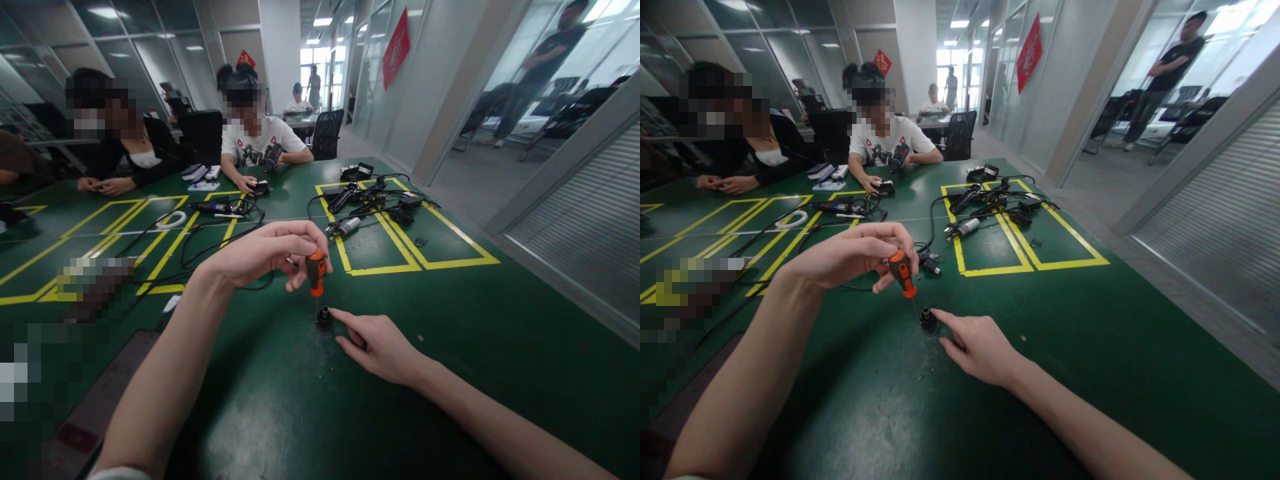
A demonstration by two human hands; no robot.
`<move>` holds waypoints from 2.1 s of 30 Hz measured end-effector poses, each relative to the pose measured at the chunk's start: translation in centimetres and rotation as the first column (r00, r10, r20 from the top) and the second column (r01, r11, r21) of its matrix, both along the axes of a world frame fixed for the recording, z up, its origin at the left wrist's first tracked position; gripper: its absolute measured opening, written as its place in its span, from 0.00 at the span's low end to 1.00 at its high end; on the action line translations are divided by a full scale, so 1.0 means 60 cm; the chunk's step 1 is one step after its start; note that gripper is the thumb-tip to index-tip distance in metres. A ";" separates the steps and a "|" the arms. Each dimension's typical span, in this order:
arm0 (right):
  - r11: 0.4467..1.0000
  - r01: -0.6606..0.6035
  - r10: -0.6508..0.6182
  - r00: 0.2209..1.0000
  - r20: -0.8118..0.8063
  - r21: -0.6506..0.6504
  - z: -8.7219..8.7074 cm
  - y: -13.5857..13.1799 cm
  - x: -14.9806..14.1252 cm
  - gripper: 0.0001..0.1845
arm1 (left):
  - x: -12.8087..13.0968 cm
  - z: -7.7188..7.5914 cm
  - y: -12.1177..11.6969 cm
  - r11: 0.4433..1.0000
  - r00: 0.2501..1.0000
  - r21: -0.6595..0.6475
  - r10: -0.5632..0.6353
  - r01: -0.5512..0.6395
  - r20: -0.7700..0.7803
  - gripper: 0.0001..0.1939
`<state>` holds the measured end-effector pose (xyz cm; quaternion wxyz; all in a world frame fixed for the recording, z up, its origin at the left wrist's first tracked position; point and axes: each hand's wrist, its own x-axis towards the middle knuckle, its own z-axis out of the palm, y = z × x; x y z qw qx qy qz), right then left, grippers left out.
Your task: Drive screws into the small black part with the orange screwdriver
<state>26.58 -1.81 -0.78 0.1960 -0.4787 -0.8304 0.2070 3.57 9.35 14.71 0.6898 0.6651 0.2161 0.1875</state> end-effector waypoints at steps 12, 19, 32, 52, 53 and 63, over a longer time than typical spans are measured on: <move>1.000 -0.006 0.006 1.000 -0.017 0.012 -0.001 0.000 0.000 0.28 | 0.002 0.006 -0.003 0.998 0.997 0.056 0.044 -0.041 -0.061 0.09; 0.999 -0.017 0.018 1.000 -0.021 0.031 -0.002 0.000 0.001 0.28 | 0.006 0.001 -0.004 0.999 1.000 -0.047 0.014 -0.014 -0.011 0.14; 1.000 -0.004 0.004 1.000 -0.006 0.025 -0.003 0.000 0.001 0.29 | 0.005 0.004 -0.005 0.999 0.995 0.030 0.013 -0.010 -0.101 0.16; 0.999 -0.012 0.013 1.000 -0.012 0.035 -0.004 0.000 0.001 0.28 | 0.009 0.002 -0.006 1.000 0.995 0.004 -0.004 0.005 -0.098 0.17; 0.999 -0.012 0.013 1.000 -0.013 0.036 -0.005 0.000 0.001 0.28 | 0.009 0.001 -0.005 1.000 0.996 -0.005 -0.020 0.020 -0.083 0.17; 0.999 -0.008 0.008 1.000 -0.018 0.035 -0.005 0.000 0.001 0.28 | 0.005 0.000 -0.002 0.997 0.997 -0.028 -0.067 0.066 -0.044 0.10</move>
